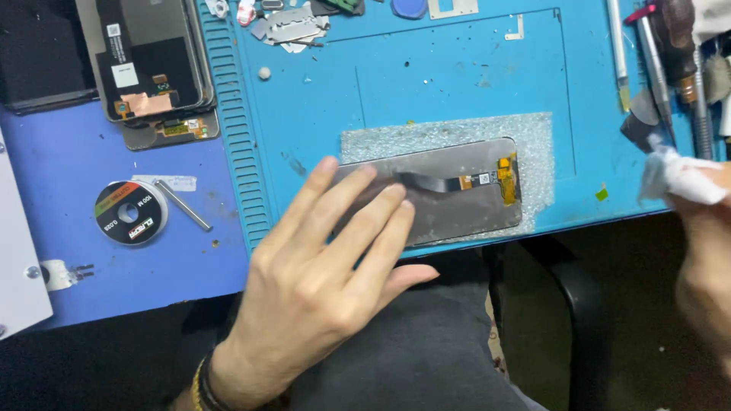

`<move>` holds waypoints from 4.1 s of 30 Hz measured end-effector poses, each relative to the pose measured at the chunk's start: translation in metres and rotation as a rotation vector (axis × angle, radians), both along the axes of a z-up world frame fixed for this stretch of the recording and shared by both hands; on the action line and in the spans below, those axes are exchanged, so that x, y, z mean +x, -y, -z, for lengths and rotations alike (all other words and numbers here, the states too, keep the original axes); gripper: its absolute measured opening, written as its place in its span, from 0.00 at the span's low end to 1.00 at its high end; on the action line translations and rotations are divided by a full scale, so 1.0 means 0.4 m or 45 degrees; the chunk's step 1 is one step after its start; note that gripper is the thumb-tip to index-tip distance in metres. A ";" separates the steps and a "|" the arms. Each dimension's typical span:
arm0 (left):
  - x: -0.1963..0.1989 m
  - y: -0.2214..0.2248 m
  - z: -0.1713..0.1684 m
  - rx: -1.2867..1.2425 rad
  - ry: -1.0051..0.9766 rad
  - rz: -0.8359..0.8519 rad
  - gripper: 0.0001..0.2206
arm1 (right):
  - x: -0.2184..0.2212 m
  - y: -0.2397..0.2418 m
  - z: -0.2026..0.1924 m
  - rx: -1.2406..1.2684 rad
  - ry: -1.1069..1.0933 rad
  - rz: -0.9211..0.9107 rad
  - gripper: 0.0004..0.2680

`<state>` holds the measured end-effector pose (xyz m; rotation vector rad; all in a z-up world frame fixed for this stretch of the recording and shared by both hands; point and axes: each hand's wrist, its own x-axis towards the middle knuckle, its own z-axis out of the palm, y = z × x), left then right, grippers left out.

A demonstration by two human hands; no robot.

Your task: Cleaning a mobile phone screen component with a cloth and liquid during a repair process

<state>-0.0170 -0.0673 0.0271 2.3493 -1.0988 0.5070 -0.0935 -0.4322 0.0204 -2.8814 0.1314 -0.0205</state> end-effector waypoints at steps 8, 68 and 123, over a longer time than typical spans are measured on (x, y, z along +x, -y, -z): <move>-0.032 0.185 0.038 -0.047 -0.079 0.046 0.36 | -0.035 -0.039 -0.035 0.255 0.199 -0.185 0.06; -0.063 0.183 0.087 -0.235 0.004 -0.165 0.17 | 0.270 -0.207 -0.086 -0.102 0.299 -1.345 0.11; -0.034 0.172 0.013 -1.838 -1.303 0.039 0.19 | 0.054 -0.356 -0.018 1.273 0.608 -0.028 0.02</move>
